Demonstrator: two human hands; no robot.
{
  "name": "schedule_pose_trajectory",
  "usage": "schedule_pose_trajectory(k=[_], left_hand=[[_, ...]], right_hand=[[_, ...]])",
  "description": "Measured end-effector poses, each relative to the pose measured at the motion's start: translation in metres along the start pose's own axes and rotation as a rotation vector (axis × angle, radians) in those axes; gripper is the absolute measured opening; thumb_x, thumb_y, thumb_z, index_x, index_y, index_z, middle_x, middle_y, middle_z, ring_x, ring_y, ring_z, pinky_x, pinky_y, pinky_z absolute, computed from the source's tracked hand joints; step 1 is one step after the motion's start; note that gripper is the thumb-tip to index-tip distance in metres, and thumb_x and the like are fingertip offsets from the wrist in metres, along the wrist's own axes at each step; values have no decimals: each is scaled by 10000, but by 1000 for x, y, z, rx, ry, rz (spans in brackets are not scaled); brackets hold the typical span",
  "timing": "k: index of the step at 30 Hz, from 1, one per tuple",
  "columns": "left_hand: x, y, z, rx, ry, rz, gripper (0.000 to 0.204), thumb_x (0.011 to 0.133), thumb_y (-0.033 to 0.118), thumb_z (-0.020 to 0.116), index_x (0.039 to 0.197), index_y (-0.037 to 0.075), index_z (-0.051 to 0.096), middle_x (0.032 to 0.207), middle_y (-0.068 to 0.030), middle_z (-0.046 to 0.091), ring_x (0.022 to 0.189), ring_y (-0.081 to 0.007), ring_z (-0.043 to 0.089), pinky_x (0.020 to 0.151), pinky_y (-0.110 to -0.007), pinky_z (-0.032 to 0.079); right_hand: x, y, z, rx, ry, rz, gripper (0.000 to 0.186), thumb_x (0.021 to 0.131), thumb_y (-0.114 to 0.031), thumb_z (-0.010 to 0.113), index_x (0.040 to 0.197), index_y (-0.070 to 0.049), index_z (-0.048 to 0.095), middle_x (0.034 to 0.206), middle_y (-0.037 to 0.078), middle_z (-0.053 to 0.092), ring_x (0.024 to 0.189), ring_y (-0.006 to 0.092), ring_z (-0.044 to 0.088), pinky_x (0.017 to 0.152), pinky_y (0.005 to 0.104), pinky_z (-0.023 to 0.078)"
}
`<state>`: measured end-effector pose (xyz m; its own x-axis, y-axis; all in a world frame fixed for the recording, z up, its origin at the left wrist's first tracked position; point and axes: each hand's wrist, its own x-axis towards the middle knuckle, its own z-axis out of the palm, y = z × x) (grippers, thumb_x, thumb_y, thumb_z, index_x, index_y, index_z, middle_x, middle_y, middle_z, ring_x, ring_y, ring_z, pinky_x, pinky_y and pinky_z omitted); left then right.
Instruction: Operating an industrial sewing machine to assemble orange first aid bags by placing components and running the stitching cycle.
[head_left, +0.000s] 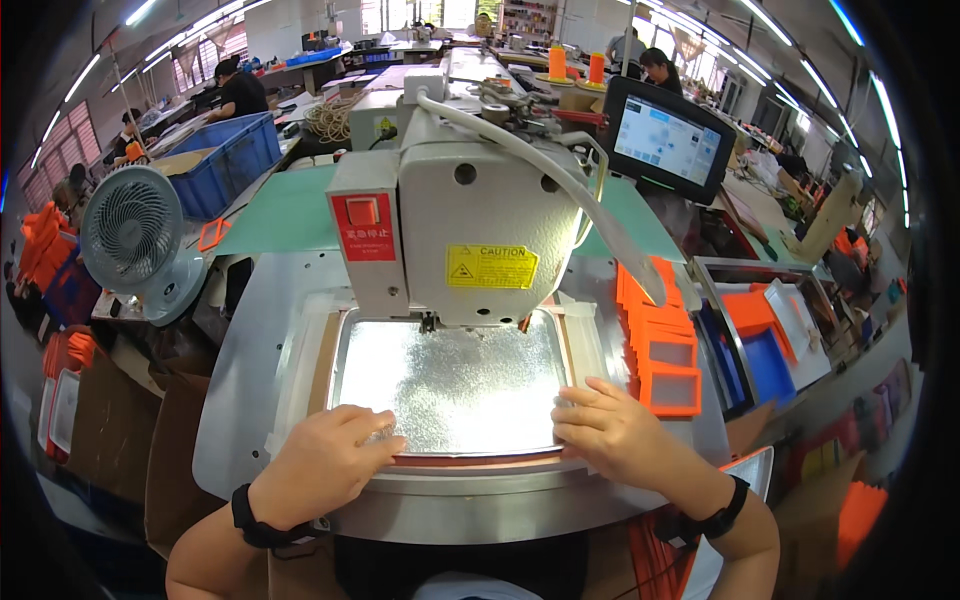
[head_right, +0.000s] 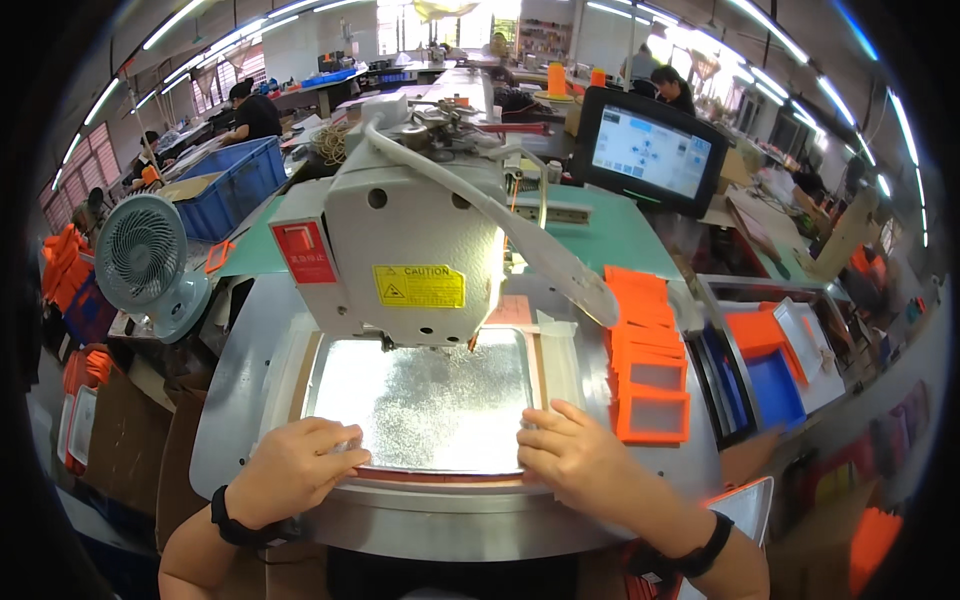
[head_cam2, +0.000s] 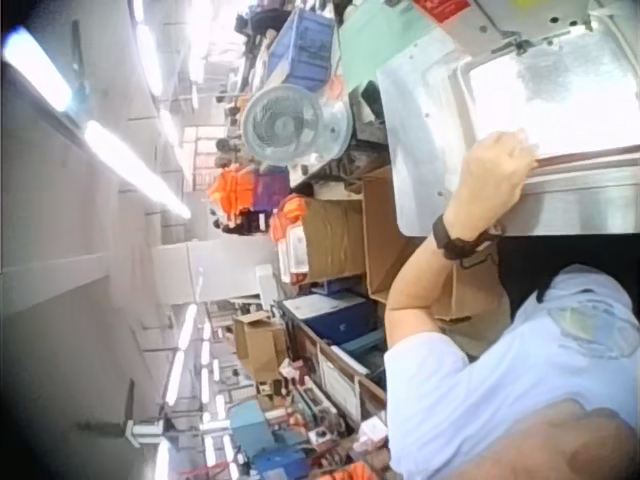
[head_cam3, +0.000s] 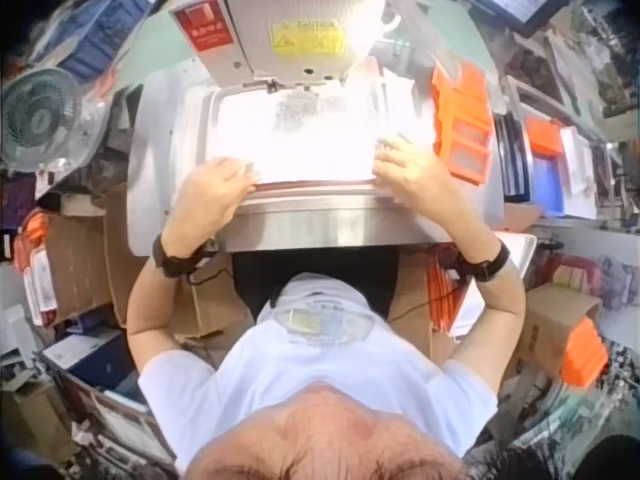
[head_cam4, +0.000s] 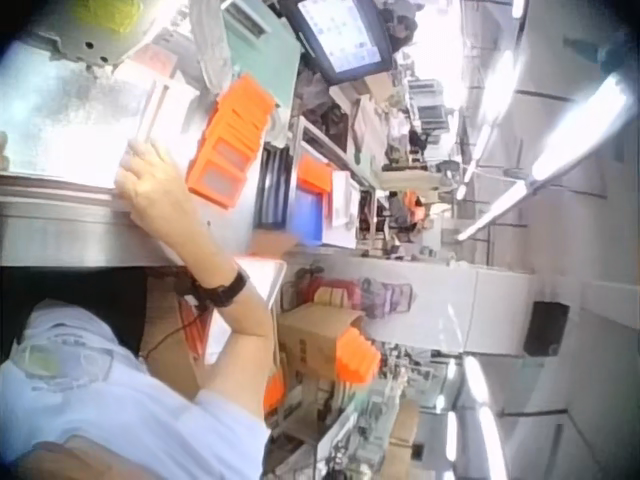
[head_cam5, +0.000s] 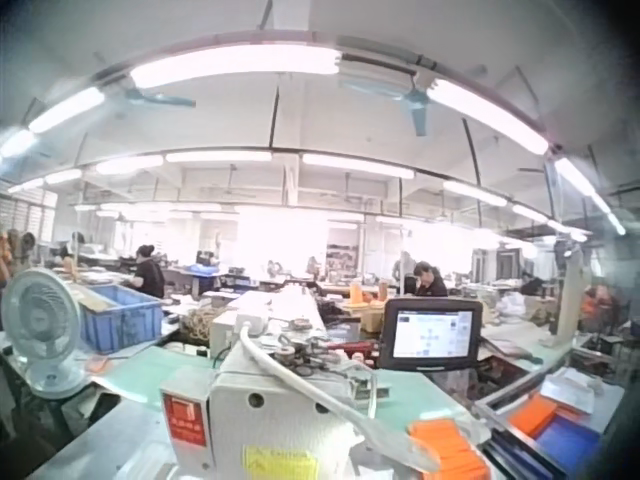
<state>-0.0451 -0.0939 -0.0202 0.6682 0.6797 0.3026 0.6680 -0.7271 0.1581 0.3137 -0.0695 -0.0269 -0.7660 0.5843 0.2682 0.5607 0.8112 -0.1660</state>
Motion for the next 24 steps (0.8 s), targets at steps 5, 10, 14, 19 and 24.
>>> schedule_pose_trajectory(k=[5, 10, 14, 19, 24], left_hand=[[1, 2, 5, 37, 36, -3, 177, 810, 112, 730, 983, 82, 706, 1059, -62, 679, 944, -252, 674, 784, -353, 553], [3, 7, 4, 61, -13, -24, 177, 810, 106, 697, 985, 79, 697, 1037, -70, 674, 944, -223, 672, 729, -333, 553], [19, 7, -18, 3, -228, -39, 196, 834, 168, 699, 1005, 75, 672, 972, -69, 655, 897, -206, 662, 659, -333, 539], [51, -23, -3, 83, -387, -11, 465, 811, 357, 735, 1184, 100, 631, 983, -65, 660, 856, -263, 656, 703, -374, 528], [97, -60, 8, 175, -229, 351, 889, 624, 558, 829, 1263, 19, 527, 1233, -165, 589, 1089, -344, 626, 977, -427, 473]], right_hand=[[-1, 3, -3, 99, -36, -34, 242, 761, -41, 685, 996, 9, 665, 1091, 121, 671, 1193, 335, 583, 1068, 509, 421], [-4, -1, 8, 123, 37, 1, 220, 767, -33, 677, 977, 25, 649, 1079, 130, 662, 1155, 326, 597, 1033, 465, 459], [-3, -3, 7, 111, 75, 7, 198, 775, -26, 661, 965, 26, 640, 1055, 130, 658, 1123, 310, 608, 1009, 420, 480], [0, -1, 4, 148, 59, -12, 152, 762, -19, 654, 907, 21, 633, 1001, 118, 650, 1070, 299, 616, 980, 411, 492], [0, 0, 5, 182, 86, 21, 130, 729, -15, 648, 853, 20, 630, 984, 112, 650, 1064, 294, 611, 960, 400, 496]])
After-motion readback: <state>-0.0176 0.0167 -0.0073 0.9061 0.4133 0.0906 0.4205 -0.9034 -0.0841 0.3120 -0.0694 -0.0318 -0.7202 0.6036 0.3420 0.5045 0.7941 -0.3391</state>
